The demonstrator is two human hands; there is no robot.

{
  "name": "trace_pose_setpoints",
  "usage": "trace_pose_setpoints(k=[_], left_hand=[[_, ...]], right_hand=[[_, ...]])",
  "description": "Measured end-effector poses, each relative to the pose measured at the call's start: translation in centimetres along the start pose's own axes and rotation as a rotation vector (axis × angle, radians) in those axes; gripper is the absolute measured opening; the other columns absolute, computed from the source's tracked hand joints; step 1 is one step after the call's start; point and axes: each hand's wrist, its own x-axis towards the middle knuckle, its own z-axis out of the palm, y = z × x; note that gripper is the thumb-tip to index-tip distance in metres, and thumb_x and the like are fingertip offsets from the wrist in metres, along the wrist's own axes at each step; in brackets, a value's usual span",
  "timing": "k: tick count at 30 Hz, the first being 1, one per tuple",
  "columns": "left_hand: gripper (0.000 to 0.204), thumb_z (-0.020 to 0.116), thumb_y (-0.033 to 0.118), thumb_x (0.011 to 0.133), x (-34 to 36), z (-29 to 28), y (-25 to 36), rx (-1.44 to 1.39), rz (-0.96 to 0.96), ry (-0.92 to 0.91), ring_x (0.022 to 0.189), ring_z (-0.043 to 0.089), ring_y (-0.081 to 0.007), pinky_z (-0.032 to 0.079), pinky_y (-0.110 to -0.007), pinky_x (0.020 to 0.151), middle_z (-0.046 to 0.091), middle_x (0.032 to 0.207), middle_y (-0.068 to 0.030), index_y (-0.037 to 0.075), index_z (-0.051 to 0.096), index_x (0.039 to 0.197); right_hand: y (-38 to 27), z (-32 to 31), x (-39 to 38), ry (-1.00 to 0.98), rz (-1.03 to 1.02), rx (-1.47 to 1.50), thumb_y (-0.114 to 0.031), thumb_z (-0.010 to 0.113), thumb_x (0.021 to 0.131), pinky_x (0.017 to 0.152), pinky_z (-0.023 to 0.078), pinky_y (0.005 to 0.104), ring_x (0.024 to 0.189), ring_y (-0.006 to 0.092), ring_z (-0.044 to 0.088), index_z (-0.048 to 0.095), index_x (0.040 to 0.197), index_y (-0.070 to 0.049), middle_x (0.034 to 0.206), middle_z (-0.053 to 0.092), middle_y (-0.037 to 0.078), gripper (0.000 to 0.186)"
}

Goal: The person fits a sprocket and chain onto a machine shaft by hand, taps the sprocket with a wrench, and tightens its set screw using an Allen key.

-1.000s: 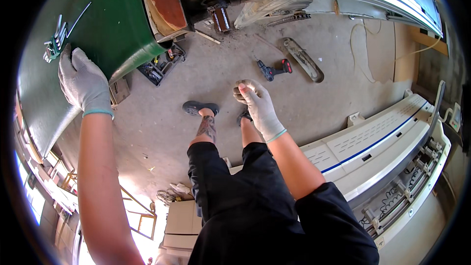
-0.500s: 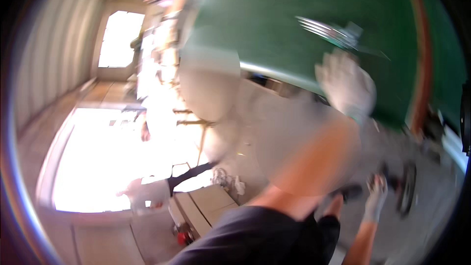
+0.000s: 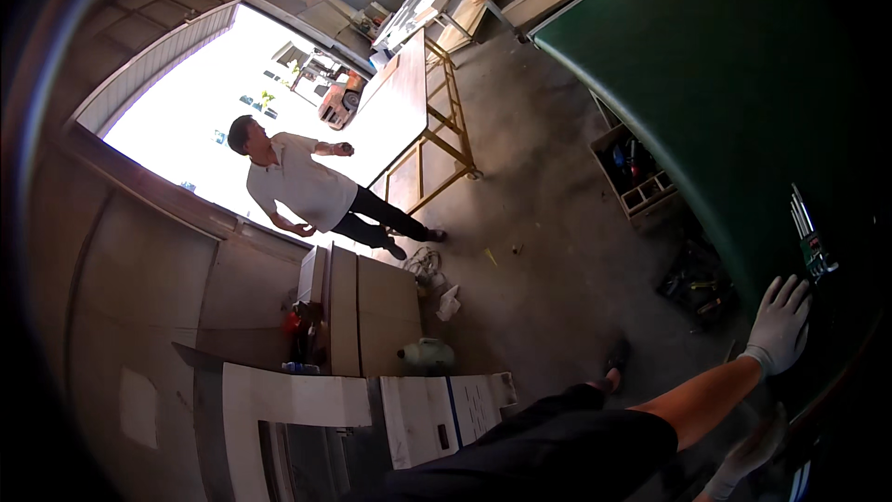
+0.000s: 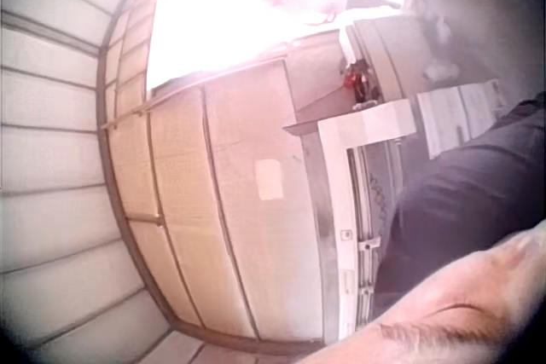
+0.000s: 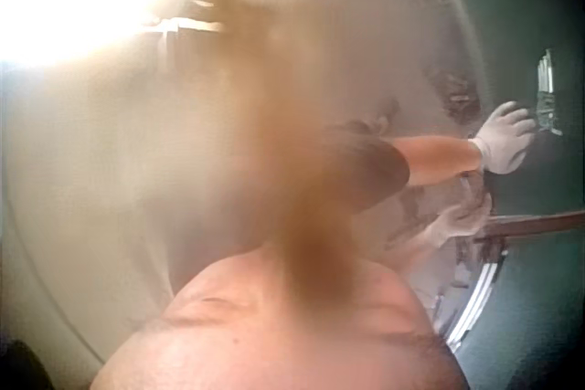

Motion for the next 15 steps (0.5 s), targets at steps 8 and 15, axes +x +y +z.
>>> trace_pose_setpoints(k=[8,15], left_hand=[[0.057,0.058,0.027,0.090,0.3,0.7,-1.2,-0.070,0.021,0.005,0.149,0.036,-0.0351,0.021,-0.052,0.127,0.049,0.152,-0.0191,-0.004,0.058,0.139],[0.057,0.057,0.029,0.092,0.3,0.4,-1.6,-0.122,0.064,-0.099,0.149,0.037,-0.0337,0.025,-0.049,0.126,0.049,0.154,-0.0177,-0.003,0.058,0.139]], right_hand=[[1.9,0.6,11.3,-0.021,0.042,-0.440,-0.020,0.047,0.107,0.105,0.048,0.0477,0.122,0.0379,0.061,0.063,0.132,0.003,0.134,0.064,0.021,0.037],[-0.9,2.0,12.5,-0.006,-0.039,-0.772,-0.024,0.055,0.101,0.113,0.044,0.0468,0.134,0.0356,0.056,0.053,0.142,-0.001,0.146,0.058,0.018,0.047]])
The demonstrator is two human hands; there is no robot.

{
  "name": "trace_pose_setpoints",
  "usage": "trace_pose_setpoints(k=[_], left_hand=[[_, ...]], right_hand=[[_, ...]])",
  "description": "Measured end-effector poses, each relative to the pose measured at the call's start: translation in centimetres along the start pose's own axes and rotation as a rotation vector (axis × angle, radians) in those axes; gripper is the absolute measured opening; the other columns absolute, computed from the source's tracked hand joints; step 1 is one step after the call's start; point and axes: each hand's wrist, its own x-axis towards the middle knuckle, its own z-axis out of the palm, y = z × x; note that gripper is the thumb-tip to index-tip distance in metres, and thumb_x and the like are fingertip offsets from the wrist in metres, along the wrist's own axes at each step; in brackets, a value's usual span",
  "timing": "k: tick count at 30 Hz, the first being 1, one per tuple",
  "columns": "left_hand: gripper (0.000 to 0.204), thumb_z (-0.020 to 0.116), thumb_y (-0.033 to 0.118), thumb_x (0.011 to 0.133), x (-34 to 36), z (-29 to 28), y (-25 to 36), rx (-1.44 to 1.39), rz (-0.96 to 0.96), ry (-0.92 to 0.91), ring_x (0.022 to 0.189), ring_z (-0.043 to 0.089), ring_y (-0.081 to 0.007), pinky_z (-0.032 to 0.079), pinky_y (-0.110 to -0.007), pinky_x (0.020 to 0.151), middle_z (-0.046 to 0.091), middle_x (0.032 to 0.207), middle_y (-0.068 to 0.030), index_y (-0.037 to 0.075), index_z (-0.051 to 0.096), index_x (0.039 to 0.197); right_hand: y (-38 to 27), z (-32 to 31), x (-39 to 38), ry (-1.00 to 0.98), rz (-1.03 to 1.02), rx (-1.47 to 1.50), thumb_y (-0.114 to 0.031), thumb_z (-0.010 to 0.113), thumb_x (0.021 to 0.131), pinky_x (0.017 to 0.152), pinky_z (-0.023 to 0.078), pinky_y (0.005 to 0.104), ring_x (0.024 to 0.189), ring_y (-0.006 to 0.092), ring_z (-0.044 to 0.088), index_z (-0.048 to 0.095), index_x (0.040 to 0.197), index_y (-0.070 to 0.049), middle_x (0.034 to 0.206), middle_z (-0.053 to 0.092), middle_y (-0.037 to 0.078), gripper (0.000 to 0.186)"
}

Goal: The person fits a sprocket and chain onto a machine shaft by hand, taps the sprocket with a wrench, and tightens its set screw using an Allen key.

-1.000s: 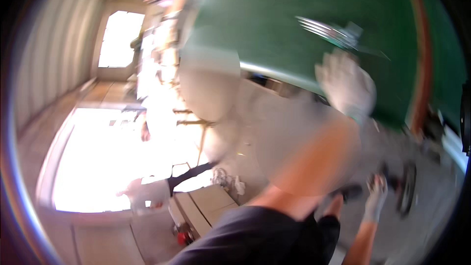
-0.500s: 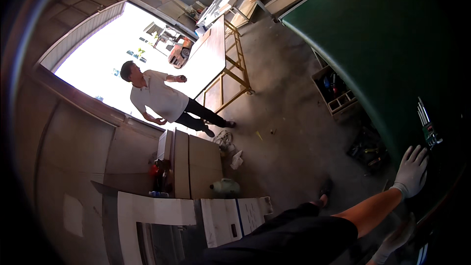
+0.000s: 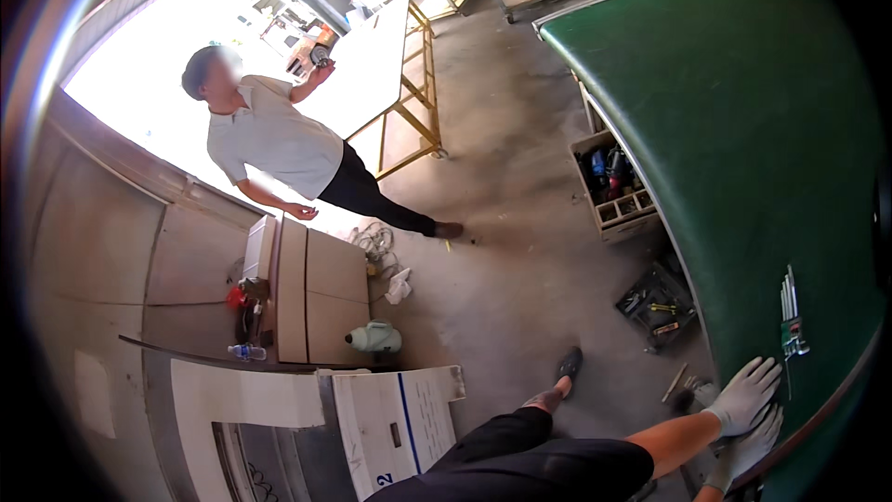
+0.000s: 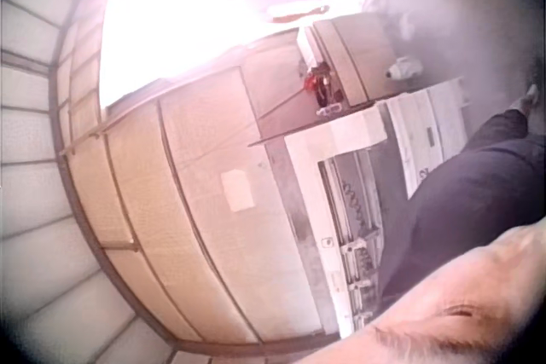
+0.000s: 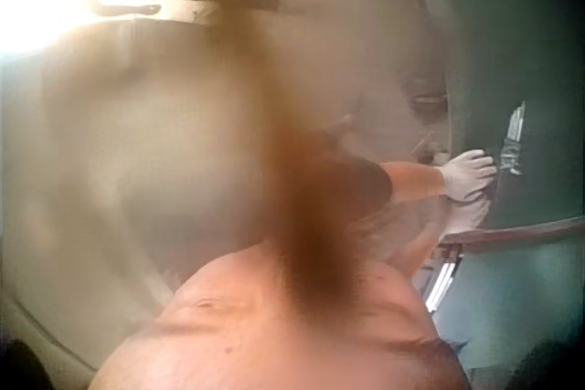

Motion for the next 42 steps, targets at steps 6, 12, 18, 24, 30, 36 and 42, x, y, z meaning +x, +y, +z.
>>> trace_pose_setpoints(k=[6,12,18,24,30,36,42], left_hand=[[0.058,0.051,0.026,0.092,-0.8,0.1,-1.7,0.059,0.216,-0.075,0.151,0.036,-0.0332,0.022,-0.050,0.127,0.046,0.157,-0.0174,-0.002,0.055,0.142],[0.066,0.054,0.040,0.091,-1.7,-0.3,-7.0,0.081,0.529,-0.115,0.150,0.038,-0.0336,0.020,-0.051,0.128,0.050,0.155,-0.0168,0.000,0.055,0.144],[0.078,0.073,0.039,0.082,2.7,-15.8,-9.4,0.284,0.308,-0.410,0.156,0.027,-0.0346,0.016,-0.049,0.130,0.036,0.164,-0.0184,0.002,0.050,0.147],[0.114,0.069,0.068,0.082,7.2,-24.9,-14.5,0.479,0.008,-0.432,0.161,0.008,-0.0356,0.003,-0.051,0.130,0.016,0.172,-0.0183,0.005,0.022,0.164],[0.130,0.073,0.074,0.074,9.2,-24.2,-13.5,0.596,-0.059,-0.639,0.161,0.001,-0.0376,0.001,-0.056,0.128,0.006,0.174,-0.0164,0.008,0.010,0.167],[0.133,0.071,0.077,0.074,10.2,-24.1,-12.5,0.702,-0.134,-0.763,0.161,0.000,-0.0390,0.002,-0.058,0.127,0.000,0.175,-0.0155,0.011,0.005,0.168],[0.132,0.071,0.078,0.075,10.1,-24.0,-13.4,0.681,-0.129,-0.754,0.161,-0.002,-0.0390,0.001,-0.059,0.126,0.000,0.175,-0.0149,0.012,0.004,0.168]], right_hand=[[-1.2,-1.3,0.0,-0.001,-0.019,-0.034,-0.025,0.056,0.100,0.120,0.038,0.0475,0.142,0.0367,0.049,0.049,0.146,-0.001,0.151,0.053,0.018,0.053],[-1.5,-1.8,0.1,-0.028,-0.004,-0.053,-0.026,0.047,0.105,0.118,0.039,0.0493,0.140,0.0398,0.050,0.053,0.144,0.002,0.150,0.054,0.022,0.048],[-1.0,-3.1,-1.2,-0.027,0.033,-0.072,-0.027,0.045,0.105,0.115,0.041,0.0509,0.137,0.0414,0.052,0.054,0.143,0.002,0.147,0.056,0.023,0.048],[-2.8,-3.1,-0.1,-0.015,0.020,-0.033,-0.029,0.045,0.104,0.114,0.041,0.0529,0.137,0.0421,0.051,0.053,0.143,0.001,0.148,0.055,0.022,0.050],[-3.2,-3.7,0.0,-0.031,0.083,-0.031,-0.031,0.044,0.104,0.114,0.041,0.0536,0.137,0.0419,0.051,0.054,0.143,-0.001,0.149,0.055,0.020,0.050],[-2.7,-3.0,-0.2,-0.017,0.050,-0.040,-0.034,0.044,0.103,0.112,0.041,0.0554,0.136,0.0428,0.051,0.054,0.142,-0.002,0.148,0.056,0.021,0.051],[-3.3,-3.4,0.0,-0.033,0.063,-0.045,-0.036,0.043,0.103,0.111,0.042,0.0560,0.135,0.0435,0.052,0.054,0.141,-0.002,0.147,0.056,0.021,0.052]])
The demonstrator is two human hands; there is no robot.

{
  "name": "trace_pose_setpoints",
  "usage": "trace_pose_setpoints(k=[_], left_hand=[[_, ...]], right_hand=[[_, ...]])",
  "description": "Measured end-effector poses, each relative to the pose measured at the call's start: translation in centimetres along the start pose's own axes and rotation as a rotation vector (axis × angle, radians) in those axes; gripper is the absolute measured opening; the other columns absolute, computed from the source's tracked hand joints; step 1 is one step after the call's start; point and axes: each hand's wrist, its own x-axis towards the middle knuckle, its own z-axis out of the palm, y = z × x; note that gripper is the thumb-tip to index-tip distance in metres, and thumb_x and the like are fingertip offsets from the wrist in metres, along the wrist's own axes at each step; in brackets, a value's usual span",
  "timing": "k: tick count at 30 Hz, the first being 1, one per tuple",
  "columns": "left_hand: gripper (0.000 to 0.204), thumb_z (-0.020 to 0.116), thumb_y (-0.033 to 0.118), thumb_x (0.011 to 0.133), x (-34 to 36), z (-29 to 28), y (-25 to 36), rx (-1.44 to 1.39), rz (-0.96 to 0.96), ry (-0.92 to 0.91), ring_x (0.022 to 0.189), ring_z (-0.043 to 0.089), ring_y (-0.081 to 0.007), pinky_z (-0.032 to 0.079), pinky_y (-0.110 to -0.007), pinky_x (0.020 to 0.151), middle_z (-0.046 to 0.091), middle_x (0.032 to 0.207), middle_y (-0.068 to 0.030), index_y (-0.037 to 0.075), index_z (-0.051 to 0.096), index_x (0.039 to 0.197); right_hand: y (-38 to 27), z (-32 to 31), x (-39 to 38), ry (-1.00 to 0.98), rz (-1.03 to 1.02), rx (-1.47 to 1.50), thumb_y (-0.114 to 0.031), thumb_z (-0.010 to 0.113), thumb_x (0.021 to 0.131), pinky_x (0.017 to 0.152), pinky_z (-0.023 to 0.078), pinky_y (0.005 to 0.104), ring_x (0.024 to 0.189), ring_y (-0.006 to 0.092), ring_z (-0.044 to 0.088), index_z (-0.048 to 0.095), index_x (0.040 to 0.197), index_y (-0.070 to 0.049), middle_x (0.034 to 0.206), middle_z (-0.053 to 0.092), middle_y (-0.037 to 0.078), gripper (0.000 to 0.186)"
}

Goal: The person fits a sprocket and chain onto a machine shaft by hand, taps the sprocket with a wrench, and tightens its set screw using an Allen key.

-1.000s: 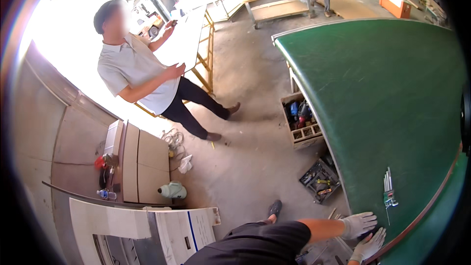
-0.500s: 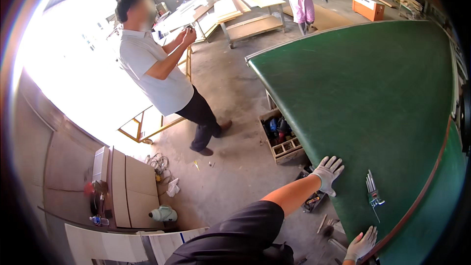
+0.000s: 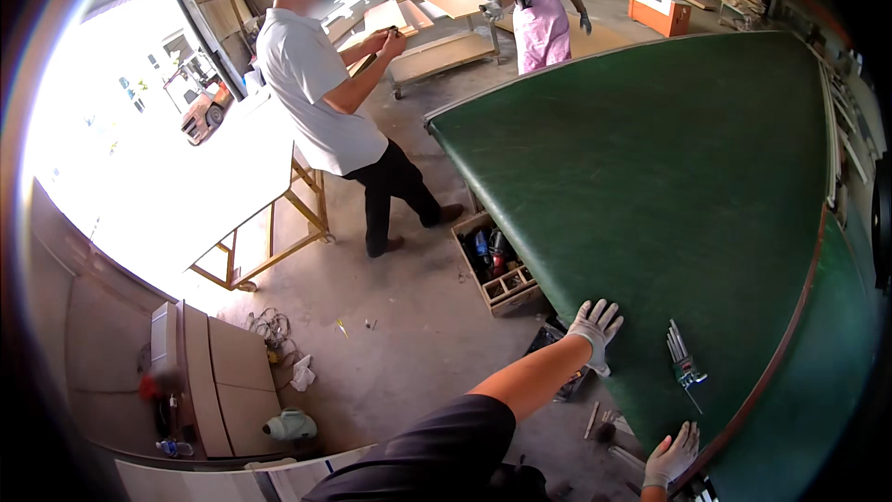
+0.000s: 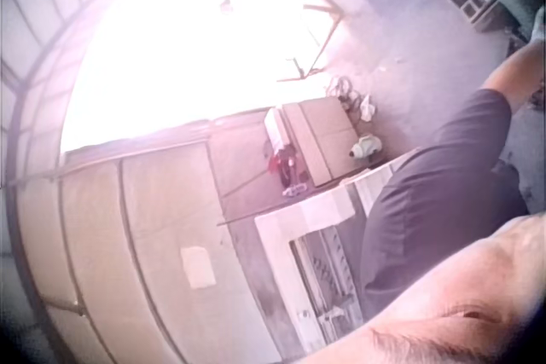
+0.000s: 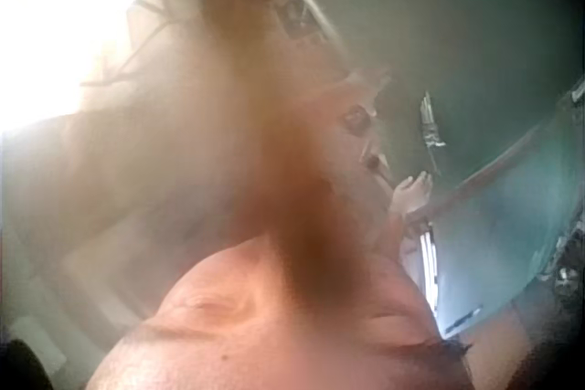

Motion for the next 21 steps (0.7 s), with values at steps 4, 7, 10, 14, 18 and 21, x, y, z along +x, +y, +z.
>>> trace_pose_setpoints(k=[4,7,10,14,18,21], left_hand=[[0.131,0.071,0.077,0.075,0.1,0.0,0.0,-0.008,0.003,0.010,0.161,-0.001,-0.0401,0.001,-0.060,0.126,0.001,0.175,-0.0150,0.012,0.006,0.168],[0.130,0.070,0.077,0.075,0.4,0.2,-0.1,-0.012,0.008,0.015,0.161,-0.001,-0.0403,0.001,-0.060,0.126,0.001,0.175,-0.0152,0.012,0.006,0.168],[0.129,0.069,0.077,0.076,0.6,0.4,-0.2,-0.014,0.012,0.014,0.160,-0.001,-0.0404,0.001,-0.060,0.126,0.002,0.175,-0.0155,0.012,0.007,0.168],[0.128,0.068,0.077,0.076,0.5,0.6,-0.3,-0.006,0.012,0.021,0.160,-0.001,-0.0407,0.001,-0.060,0.126,0.002,0.175,-0.0156,0.012,0.007,0.168],[0.127,0.068,0.076,0.077,0.7,0.4,-0.3,-0.010,0.021,0.004,0.160,-0.001,-0.0407,0.001,-0.060,0.126,0.002,0.175,-0.0157,0.013,0.006,0.168],[0.127,0.069,0.075,0.077,0.9,0.5,-0.4,-0.019,0.022,0.005,0.160,-0.001,-0.0409,0.001,-0.060,0.126,0.002,0.175,-0.0157,0.013,0.006,0.168]], right_hand=[[-0.3,-0.2,0.2,-0.012,0.020,0.009,-0.037,0.043,0.103,0.111,0.041,0.0559,0.136,0.0436,0.051,0.054,0.141,-0.002,0.147,0.056,0.021,0.053],[-0.2,-0.1,0.2,-0.022,0.024,0.002,-0.037,0.043,0.103,0.111,0.042,0.0556,0.136,0.0435,0.051,0.055,0.141,-0.002,0.147,0.056,0.021,0.053],[-0.4,-0.3,0.3,-0.023,0.027,0.012,-0.037,0.043,0.103,0.111,0.042,0.0554,0.136,0.0434,0.051,0.055,0.141,-0.002,0.146,0.056,0.021,0.053],[-0.5,-0.3,0.3,-0.029,0.032,0.018,-0.039,0.042,0.104,0.110,0.042,0.0554,0.135,0.0435,0.052,0.055,0.141,-0.002,0.146,0.057,0.021,0.054],[0.0,0.4,0.2,-0.009,0.017,0.015,-0.039,0.042,0.105,0.110,0.042,0.0555,0.135,0.0437,0.052,0.055,0.141,-0.002,0.146,0.057,0.021,0.054],[0.4,0.8,0.1,0.001,0.005,0.038,-0.039,0.042,0.105,0.109,0.043,0.0556,0.134,0.0441,0.052,0.055,0.141,-0.002,0.145,0.057,0.021,0.053]])
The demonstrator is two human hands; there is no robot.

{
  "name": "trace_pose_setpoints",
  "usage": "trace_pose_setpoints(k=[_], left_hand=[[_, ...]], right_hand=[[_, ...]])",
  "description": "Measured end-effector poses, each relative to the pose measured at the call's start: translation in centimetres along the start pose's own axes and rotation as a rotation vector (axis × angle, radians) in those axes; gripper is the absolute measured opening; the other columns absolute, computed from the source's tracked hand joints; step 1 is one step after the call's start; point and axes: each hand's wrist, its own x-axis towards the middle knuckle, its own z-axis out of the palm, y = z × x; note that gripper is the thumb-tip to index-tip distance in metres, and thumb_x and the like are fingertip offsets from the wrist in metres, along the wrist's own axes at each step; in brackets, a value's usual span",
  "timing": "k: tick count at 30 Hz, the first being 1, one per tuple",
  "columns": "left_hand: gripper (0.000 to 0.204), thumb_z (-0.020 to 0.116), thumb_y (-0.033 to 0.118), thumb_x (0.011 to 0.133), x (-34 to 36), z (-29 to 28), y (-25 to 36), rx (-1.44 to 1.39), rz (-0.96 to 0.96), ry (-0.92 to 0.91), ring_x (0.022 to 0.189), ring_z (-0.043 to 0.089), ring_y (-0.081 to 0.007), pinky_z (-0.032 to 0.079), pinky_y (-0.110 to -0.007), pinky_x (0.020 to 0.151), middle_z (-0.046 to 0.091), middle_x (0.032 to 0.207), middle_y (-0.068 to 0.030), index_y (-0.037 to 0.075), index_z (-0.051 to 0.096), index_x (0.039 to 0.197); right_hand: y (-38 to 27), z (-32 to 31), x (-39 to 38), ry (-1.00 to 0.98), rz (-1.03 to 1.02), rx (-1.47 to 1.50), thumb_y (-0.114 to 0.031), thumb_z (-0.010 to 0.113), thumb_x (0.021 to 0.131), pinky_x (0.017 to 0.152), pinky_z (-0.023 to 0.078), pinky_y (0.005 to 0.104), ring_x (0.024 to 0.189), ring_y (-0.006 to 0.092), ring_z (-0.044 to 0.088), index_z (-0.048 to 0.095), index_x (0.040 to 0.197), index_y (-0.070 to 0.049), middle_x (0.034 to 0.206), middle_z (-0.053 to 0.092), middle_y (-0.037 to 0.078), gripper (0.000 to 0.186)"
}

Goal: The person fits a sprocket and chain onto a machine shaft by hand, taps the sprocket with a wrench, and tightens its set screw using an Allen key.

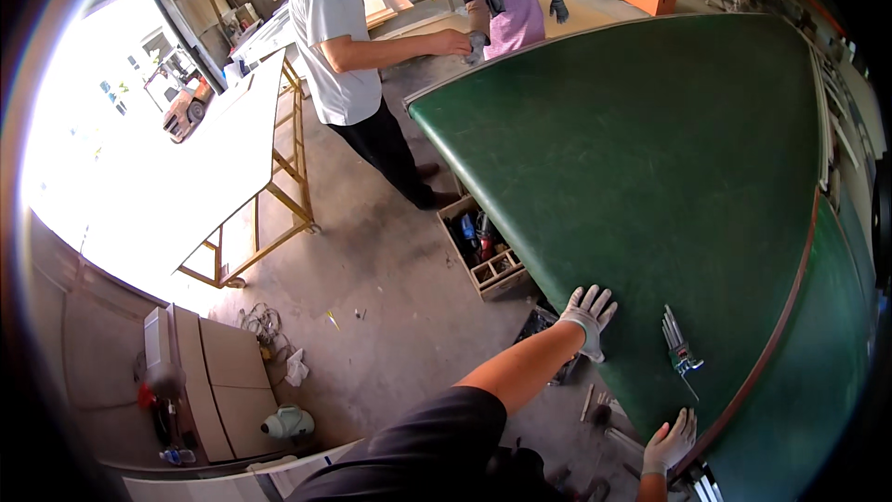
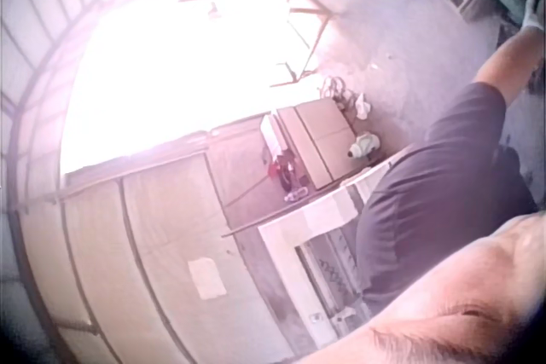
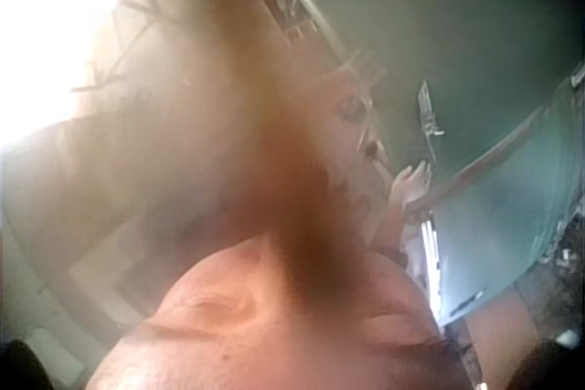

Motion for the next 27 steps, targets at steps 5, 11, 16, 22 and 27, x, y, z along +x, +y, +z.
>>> trace_pose_setpoints(k=[5,11,16,22,27], left_hand=[[0.126,0.069,0.074,0.078,0.2,0.3,-0.4,-0.022,0.008,0.002,0.160,-0.002,-0.0411,0.000,-0.060,0.126,0.001,0.175,-0.0158,0.013,0.005,0.168],[0.125,0.069,0.073,0.079,0.3,0.6,-0.4,-0.040,0.017,0.005,0.160,-0.002,-0.0412,0.000,-0.061,0.126,0.001,0.175,-0.0160,0.013,0.005,0.168],[0.125,0.071,0.072,0.078,-0.1,0.6,-0.5,-0.068,0.021,0.025,0.160,-0.003,-0.0414,-0.001,-0.060,0.126,0.001,0.175,-0.0163,0.012,0.006,0.168],[0.124,0.070,0.071,0.079,-0.5,0.5,-0.7,-0.073,0.040,0.059,0.160,-0.003,-0.0417,-0.001,-0.059,0.127,0.002,0.175,-0.0169,0.012,0.007,0.168],[0.118,0.069,0.068,0.083,-1.1,0.5,-1.5,-0.111,0.086,0.122,0.160,-0.001,-0.0415,-0.001,-0.058,0.127,0.005,0.174,-0.0179,0.009,0.012,0.167]], right_hand=[[-0.7,-0.5,0.5,0.008,0.007,-0.007,-0.039,0.041,0.104,0.109,0.043,0.0573,0.132,0.0463,0.053,0.056,0.137,0.001,0.143,0.058,0.024,0.054],[0.0,0.2,0.0,0.000,-0.005,-0.014,-0.038,0.039,0.105,0.110,0.042,0.0575,0.133,0.0460,0.053,0.055,0.139,0.000,0.144,0.057,0.023,0.054],[-0.5,-0.4,0.2,-0.025,0.013,-0.037,-0.039,0.039,0.104,0.110,0.042,0.0578,0.135,0.0456,0.052,0.053,0.141,-0.001,0.146,0.055,0.022,0.054],[0.0,0.5,-0.1,-0.036,0.036,-0.038,-0.039,0.040,0.104,0.111,0.041,0.0573,0.137,0.0449,0.050,0.052,0.143,-0.002,0.149,0.053,0.022,0.055],[-0.6,0.0,0.4,-0.054,0.065,-0.025,-0.039,0.042,0.102,0.112,0.040,0.0564,0.137,0.0445,0.049,0.051,0.145,-0.001,0.149,0.053,0.023,0.057]])
